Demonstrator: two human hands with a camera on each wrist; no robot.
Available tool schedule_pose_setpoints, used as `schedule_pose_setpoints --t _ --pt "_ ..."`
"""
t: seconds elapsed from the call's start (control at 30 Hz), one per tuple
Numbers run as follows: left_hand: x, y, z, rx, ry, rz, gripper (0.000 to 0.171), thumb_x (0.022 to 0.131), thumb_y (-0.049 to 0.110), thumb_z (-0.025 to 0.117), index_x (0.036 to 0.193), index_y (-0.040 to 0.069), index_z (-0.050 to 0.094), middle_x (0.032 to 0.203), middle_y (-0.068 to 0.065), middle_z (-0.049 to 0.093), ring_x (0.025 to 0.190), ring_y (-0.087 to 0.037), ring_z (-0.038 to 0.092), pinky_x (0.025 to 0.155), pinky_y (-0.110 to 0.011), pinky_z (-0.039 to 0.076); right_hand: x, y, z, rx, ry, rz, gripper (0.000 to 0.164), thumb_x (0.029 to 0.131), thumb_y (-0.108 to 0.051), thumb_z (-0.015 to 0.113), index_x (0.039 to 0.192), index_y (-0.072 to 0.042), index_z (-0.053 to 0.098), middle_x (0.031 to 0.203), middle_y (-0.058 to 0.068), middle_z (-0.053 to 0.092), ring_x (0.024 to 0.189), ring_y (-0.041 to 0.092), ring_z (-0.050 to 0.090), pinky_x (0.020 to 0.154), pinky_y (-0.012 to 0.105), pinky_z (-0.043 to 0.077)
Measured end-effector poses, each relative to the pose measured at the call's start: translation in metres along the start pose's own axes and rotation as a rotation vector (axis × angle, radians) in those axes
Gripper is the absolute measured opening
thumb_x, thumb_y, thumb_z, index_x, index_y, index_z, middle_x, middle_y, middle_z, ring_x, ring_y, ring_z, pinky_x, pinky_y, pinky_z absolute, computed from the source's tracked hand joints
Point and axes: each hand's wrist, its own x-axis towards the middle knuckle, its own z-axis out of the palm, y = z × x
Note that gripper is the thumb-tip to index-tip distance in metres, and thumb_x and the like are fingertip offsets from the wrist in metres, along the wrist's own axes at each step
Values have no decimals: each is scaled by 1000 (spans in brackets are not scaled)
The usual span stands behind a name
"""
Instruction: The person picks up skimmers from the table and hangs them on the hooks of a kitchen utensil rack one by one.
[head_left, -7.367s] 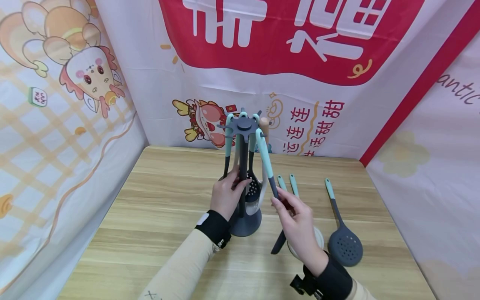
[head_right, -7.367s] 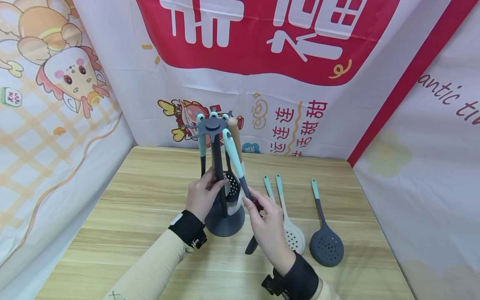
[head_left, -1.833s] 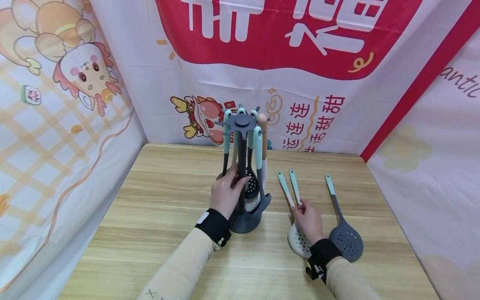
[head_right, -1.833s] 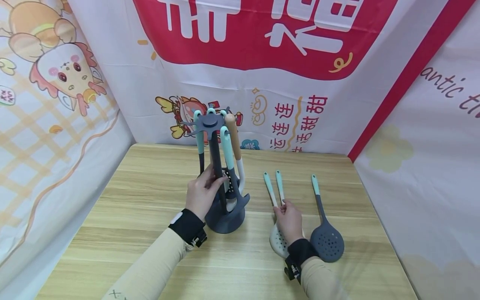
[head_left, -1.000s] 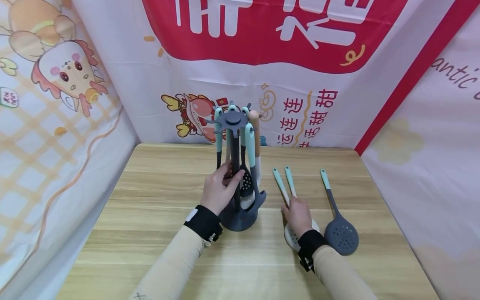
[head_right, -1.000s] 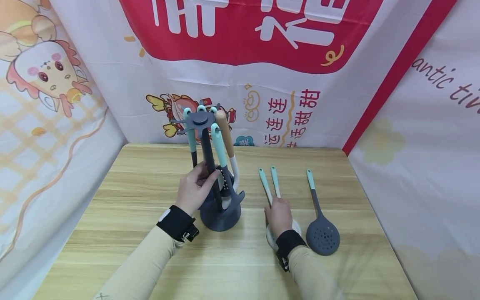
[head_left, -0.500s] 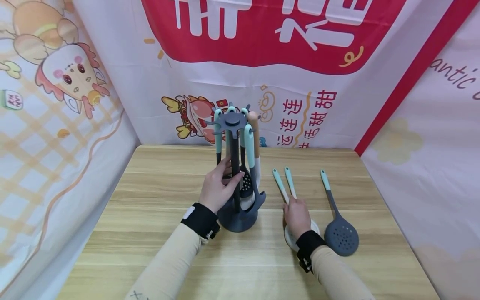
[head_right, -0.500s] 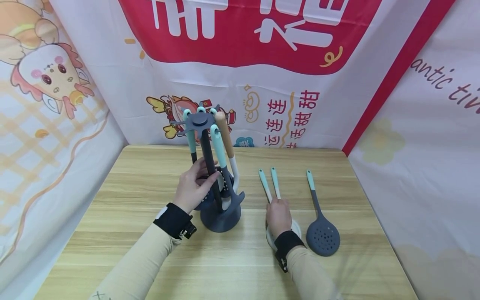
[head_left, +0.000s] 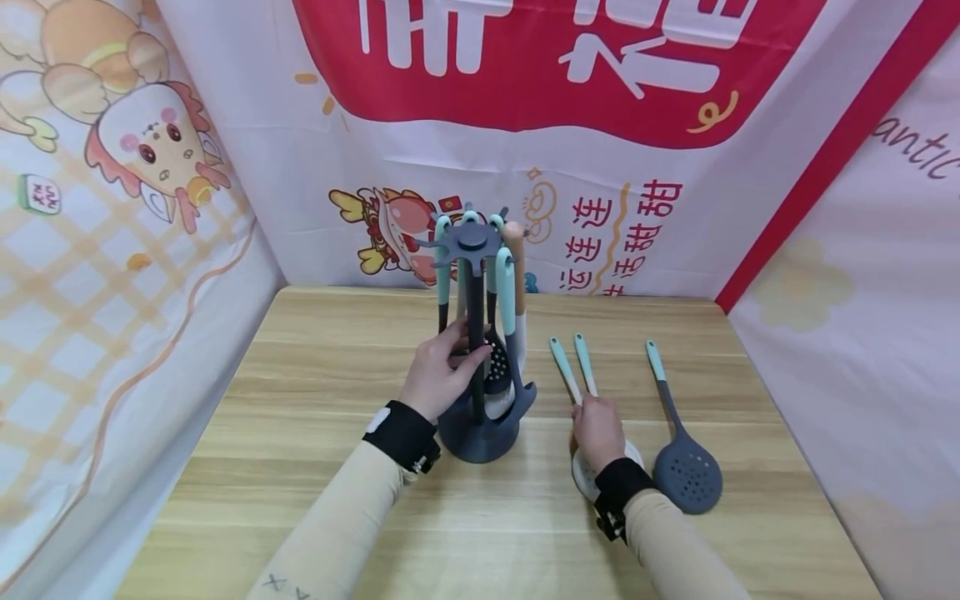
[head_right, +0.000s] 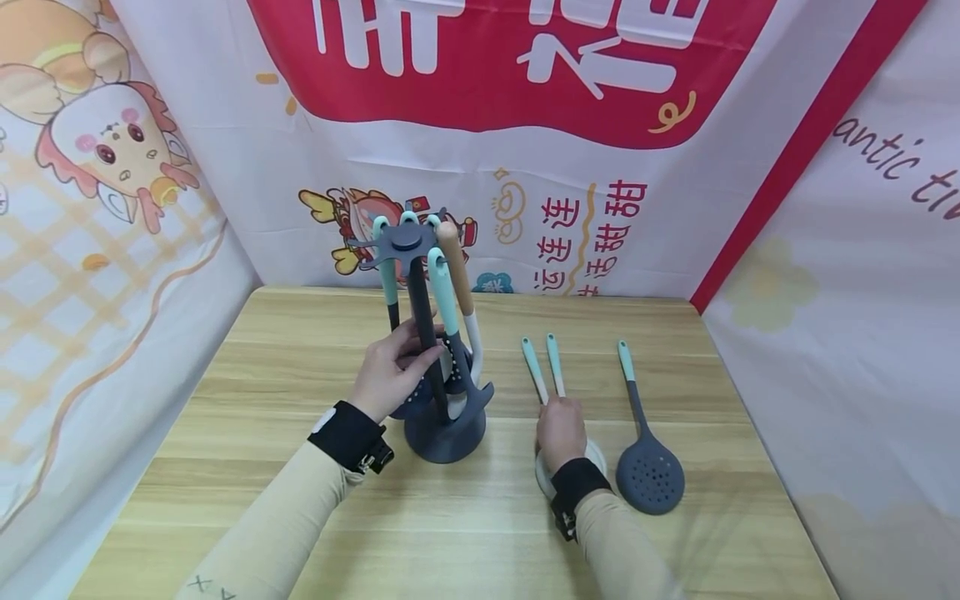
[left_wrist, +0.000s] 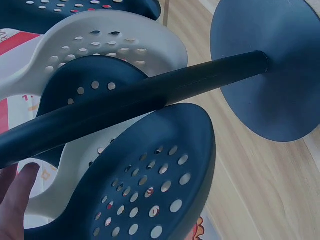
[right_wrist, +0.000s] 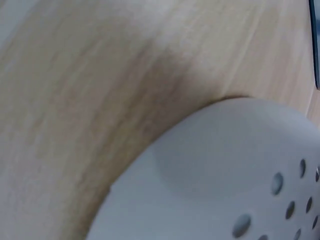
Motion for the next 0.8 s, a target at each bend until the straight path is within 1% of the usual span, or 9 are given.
schedule_pose_setpoints --t 0.1,0.2,0.3,0.4,0.47,0.57,0.67,0.8 --pt "0 -1 -1 -5 -31 -5 29 97 14 65 126 10 61 121 -8 71 104 -23 72 85 -33 61 1 -2 -2 -6 -14 -1 23 97 -15 62 110 3 68 95 20 68 88 35 66 69 45 57" --pt "0 -3 -2 -33 -70 -17 30 97 10 63 127 8 59 125 -8 69 106 -25 71 88 -34 60 2 -3 -2 0 -23 -9 21 96 -16 65 105 3 69 92 19 68 89 35 65 73 45 56" --pt "0 -4 -3 -65 -110 -39 31 98 6 61 129 6 57 127 -9 68 111 -28 69 91 -36 59 4 -3 -3 -7 -32 -22 17 95 -14 66 96 2 69 86 18 67 84 34 65 71 44 56" --pt "1 -4 -4 -57 -135 -55 29 98 8 61 127 6 59 126 -11 68 112 -29 68 93 -38 58 6 -1 -5 -9 -37 -24 16 95 -12 64 90 3 68 81 18 67 78 32 66 67 42 55" --pt "2 -3 -5 -35 -143 -60 25 98 10 61 123 6 62 123 -12 69 110 -28 69 92 -39 59 8 -1 -7 3 -47 -10 17 96 -11 62 90 3 68 79 17 67 74 29 65 63 39 54" --pt "4 -2 -6 -8 -151 -65 20 98 12 62 117 6 65 118 -13 71 107 -27 70 92 -40 59 11 -1 -11 63 -86 39 18 98 -12 59 94 3 68 77 14 65 68 25 61 57 33 50" --pt "4 -2 -7 9 -152 -63 22 98 12 62 119 7 65 115 -12 71 106 -27 70 92 -41 58 13 -3 -15 137 -145 101 21 101 -13 55 102 3 68 77 11 62 63 20 55 52 27 45" --pt "4 -5 -7 26 -152 -47 24 98 13 62 121 7 64 113 -11 72 105 -25 71 92 -41 59 13 -3 -20 203 -201 175 26 103 -17 51 114 3 65 80 9 60 63 17 53 52 23 43"
